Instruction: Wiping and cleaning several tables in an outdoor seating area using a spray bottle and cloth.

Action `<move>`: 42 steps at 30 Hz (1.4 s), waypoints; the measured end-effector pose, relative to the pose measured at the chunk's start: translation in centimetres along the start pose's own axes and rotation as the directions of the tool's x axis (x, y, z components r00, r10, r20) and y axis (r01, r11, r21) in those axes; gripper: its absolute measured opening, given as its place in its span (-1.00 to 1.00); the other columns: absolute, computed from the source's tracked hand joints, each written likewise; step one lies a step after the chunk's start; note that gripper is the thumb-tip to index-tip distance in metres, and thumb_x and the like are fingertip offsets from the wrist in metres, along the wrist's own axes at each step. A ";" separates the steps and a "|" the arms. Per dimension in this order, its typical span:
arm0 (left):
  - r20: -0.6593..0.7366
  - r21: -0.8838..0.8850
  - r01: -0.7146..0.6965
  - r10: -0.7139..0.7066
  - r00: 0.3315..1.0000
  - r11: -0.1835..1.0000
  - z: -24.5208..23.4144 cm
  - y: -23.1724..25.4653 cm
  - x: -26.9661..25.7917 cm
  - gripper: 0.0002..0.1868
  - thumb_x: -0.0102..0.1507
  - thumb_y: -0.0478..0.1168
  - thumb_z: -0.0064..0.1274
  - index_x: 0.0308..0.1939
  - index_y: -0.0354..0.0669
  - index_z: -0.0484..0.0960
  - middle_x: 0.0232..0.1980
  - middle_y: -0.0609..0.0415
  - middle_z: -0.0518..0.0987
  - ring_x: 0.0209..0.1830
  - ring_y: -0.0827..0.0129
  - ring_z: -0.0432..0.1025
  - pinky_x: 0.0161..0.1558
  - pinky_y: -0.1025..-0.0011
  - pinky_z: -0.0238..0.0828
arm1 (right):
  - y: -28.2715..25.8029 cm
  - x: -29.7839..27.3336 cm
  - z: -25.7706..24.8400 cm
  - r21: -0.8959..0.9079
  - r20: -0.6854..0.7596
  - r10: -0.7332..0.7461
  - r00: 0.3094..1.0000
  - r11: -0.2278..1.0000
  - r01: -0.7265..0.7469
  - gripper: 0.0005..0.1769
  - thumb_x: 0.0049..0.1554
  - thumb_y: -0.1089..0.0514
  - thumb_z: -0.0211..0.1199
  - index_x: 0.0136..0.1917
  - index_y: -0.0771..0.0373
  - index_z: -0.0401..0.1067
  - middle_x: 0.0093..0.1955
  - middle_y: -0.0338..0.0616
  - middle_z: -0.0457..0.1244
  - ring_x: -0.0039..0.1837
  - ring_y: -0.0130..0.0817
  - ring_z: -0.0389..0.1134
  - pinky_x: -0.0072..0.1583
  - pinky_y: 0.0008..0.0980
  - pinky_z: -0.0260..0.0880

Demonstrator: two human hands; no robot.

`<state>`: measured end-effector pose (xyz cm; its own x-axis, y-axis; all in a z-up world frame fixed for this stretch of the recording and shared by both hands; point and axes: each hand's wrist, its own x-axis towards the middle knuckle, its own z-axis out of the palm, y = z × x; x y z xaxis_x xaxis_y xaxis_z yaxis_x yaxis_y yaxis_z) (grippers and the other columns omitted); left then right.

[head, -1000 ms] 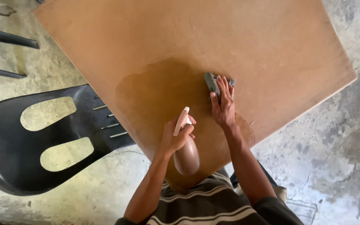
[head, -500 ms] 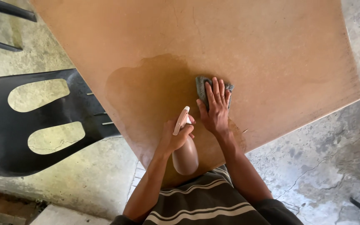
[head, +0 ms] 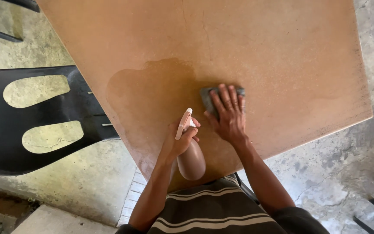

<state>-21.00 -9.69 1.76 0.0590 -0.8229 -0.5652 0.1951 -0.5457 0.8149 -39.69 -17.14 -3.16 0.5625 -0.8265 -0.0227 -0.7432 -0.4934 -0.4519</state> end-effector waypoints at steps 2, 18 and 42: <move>0.012 -0.009 -0.012 0.012 1.000 1.000 -0.2 1.3 0.0 -0.77 0.21 -0.38 -0.03 -0.07 -0.34 0.58 -0.20 0.01 0.60 -0.38 0.42 0.53 -0.35 0.41 0.61 | -0.4 1.4 0.4 -0.066 -0.036 0.104 0.994 0.992 -0.106 -0.26 0.26 -0.19 0.19 0.59 0.11 0.17 0.69 0.07 -0.09 0.70 0.10 -0.17 0.56 0.25 -0.22; 0.081 -0.017 -0.052 0.053 0.995 0.999 -1.4 0.4 -1.3 -0.83 0.21 -0.40 0.00 -0.12 -0.31 0.57 -0.26 0.05 0.58 -0.43 0.46 0.49 -0.37 0.41 0.58 | 0.7 1.1 0.5 -0.072 -0.154 0.189 0.970 0.977 -0.202 -0.29 0.27 -0.01 0.26 0.59 0.25 0.20 0.70 0.08 -0.08 0.69 0.18 -0.14 0.57 0.23 -0.19; 0.154 0.037 -0.024 0.018 0.988 0.999 0.5 -0.1 -3.6 -0.80 0.15 -0.36 0.00 -0.17 -0.34 0.60 -0.34 0.04 0.58 -0.48 0.42 0.55 -0.42 0.39 0.59 | -2.4 -0.6 1.9 -0.177 -0.014 0.011 1.000 0.984 -0.013 -0.21 0.23 -0.32 0.18 0.62 -0.04 0.16 0.72 -0.05 -0.16 0.70 0.09 -0.20 0.51 0.36 -0.13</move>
<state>-21.74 -6.75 3.78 -0.0892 -0.8470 -0.5241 0.1571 -0.5316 0.8323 -37.55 -14.94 -3.74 0.5492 -0.8356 -0.0153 -0.8030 -0.5225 -0.2867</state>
